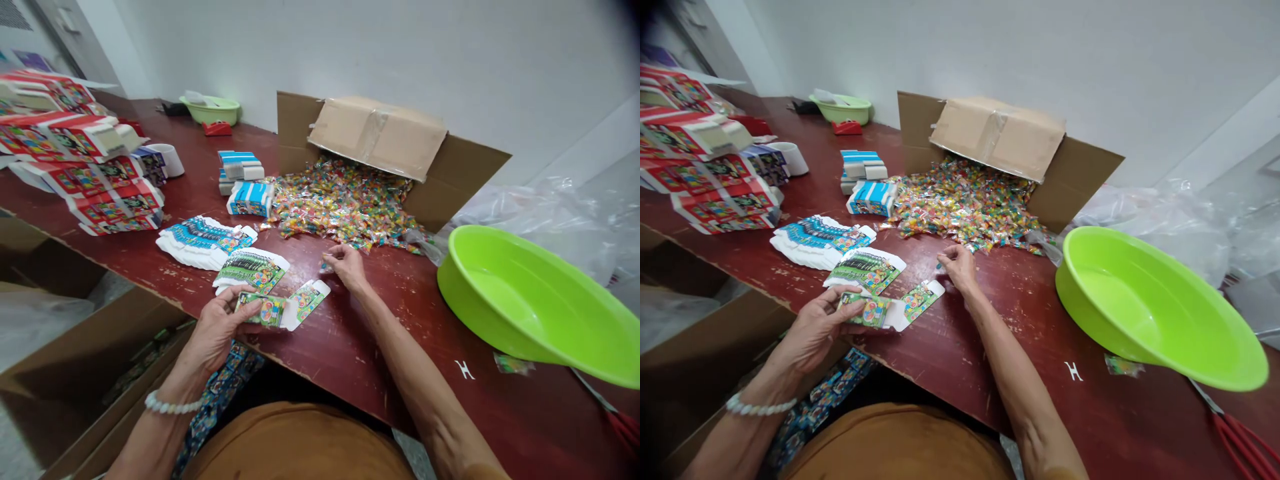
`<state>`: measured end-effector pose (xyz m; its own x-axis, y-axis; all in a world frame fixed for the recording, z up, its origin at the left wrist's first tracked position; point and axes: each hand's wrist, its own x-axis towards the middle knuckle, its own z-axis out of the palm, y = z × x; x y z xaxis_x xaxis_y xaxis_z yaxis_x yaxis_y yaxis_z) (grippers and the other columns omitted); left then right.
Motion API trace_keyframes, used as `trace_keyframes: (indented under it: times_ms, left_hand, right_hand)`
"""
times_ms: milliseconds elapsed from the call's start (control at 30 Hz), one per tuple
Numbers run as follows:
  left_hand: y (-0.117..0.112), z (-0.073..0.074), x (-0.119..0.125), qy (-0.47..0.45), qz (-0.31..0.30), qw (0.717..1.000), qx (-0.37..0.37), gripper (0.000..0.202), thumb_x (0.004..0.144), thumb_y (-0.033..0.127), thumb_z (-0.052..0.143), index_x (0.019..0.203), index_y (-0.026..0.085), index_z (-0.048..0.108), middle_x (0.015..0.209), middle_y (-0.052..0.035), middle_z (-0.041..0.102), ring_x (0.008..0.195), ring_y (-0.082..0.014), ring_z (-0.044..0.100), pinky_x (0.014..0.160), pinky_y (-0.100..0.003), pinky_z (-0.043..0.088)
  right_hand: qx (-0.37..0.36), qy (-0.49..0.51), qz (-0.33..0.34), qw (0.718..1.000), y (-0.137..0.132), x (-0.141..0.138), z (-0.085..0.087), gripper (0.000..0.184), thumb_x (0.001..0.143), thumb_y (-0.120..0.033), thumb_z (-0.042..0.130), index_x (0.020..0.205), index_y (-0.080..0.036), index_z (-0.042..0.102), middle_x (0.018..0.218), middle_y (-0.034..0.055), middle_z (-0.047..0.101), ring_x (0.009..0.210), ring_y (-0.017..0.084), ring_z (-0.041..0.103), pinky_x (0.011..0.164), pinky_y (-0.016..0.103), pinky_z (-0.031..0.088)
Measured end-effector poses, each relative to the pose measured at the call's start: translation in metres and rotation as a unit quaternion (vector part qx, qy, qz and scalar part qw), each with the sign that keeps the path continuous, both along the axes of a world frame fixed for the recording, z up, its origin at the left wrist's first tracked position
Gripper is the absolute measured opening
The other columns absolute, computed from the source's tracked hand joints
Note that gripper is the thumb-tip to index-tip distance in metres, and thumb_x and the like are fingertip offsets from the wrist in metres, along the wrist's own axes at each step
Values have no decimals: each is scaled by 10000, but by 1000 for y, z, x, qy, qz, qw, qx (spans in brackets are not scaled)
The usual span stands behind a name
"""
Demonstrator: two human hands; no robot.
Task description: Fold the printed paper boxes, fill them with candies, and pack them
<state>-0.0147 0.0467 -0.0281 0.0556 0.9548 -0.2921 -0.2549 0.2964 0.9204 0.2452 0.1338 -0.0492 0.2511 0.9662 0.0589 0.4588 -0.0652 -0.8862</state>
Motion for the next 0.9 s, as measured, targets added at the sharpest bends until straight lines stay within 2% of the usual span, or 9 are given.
trace_keyframes:
  times_ms: [100,233,300,400,467,533,667,767,900]
  left_hand:
    - [0,-1,7,-31,31,999,-16,519,524,223,933,900,160,581,821,-22,725,682,-210,712,545,-345,632]
    - [-9,0,22,-108,44,991,-65,471,538,85,891,819,171,522,826,-31,735,714,-207,718,620,-382,646]
    - [-16,0,27,-146,21,987,-68,483,550,39,867,886,174,547,899,-43,744,763,-204,725,692,-384,646]
    - [-27,-3,33,-189,-82,976,-67,591,582,69,868,1089,178,585,991,-67,739,805,-209,734,750,-344,628]
    - [-32,-4,37,-192,-158,966,-72,599,616,132,872,1145,165,593,951,-75,737,795,-218,737,742,-316,612]
    - [-35,-2,41,-176,-194,963,-66,578,637,182,863,1151,158,601,926,-83,735,787,-233,739,719,-303,598]
    - [-35,6,44,-125,-179,976,-8,555,673,215,806,1180,199,580,979,-74,726,689,-214,719,655,-322,588]
    - [-32,10,44,-79,-162,983,27,568,692,168,743,1226,218,555,894,-24,701,622,-150,651,616,-289,572]
    - [-30,12,47,-47,-115,990,61,512,676,110,692,1168,213,592,869,0,677,734,-150,632,602,-223,545]
  right_hand:
    - [32,109,17,993,-25,-16,16,326,754,-437,700,924,-175,607,841,38,677,709,155,642,601,264,488]
    - [61,269,71,959,-59,-49,30,345,633,-427,814,805,-189,633,746,17,679,636,151,625,565,269,495]
    - [94,247,60,962,-68,-61,32,270,666,-391,797,766,-195,640,725,13,678,629,148,611,591,280,502]
    - [146,175,62,972,-74,-68,34,189,725,-357,764,753,-208,651,728,13,674,627,149,587,602,285,486]
    - [173,126,87,973,-76,-68,38,164,746,-344,756,738,-217,652,731,15,670,634,153,585,608,286,475]
    - [201,82,113,970,-78,-65,44,136,770,-321,742,730,-223,656,745,20,672,664,160,598,640,292,476]
    - [219,50,129,966,-79,-55,53,95,789,-283,723,732,-227,672,723,9,664,662,155,588,656,291,468]
    - [186,92,136,969,-79,-52,53,123,760,-304,754,712,-218,680,697,2,668,627,148,579,610,276,453]
    - [118,138,196,964,-83,-55,47,143,771,-348,747,742,-215,704,705,-5,691,595,142,587,585,265,457]
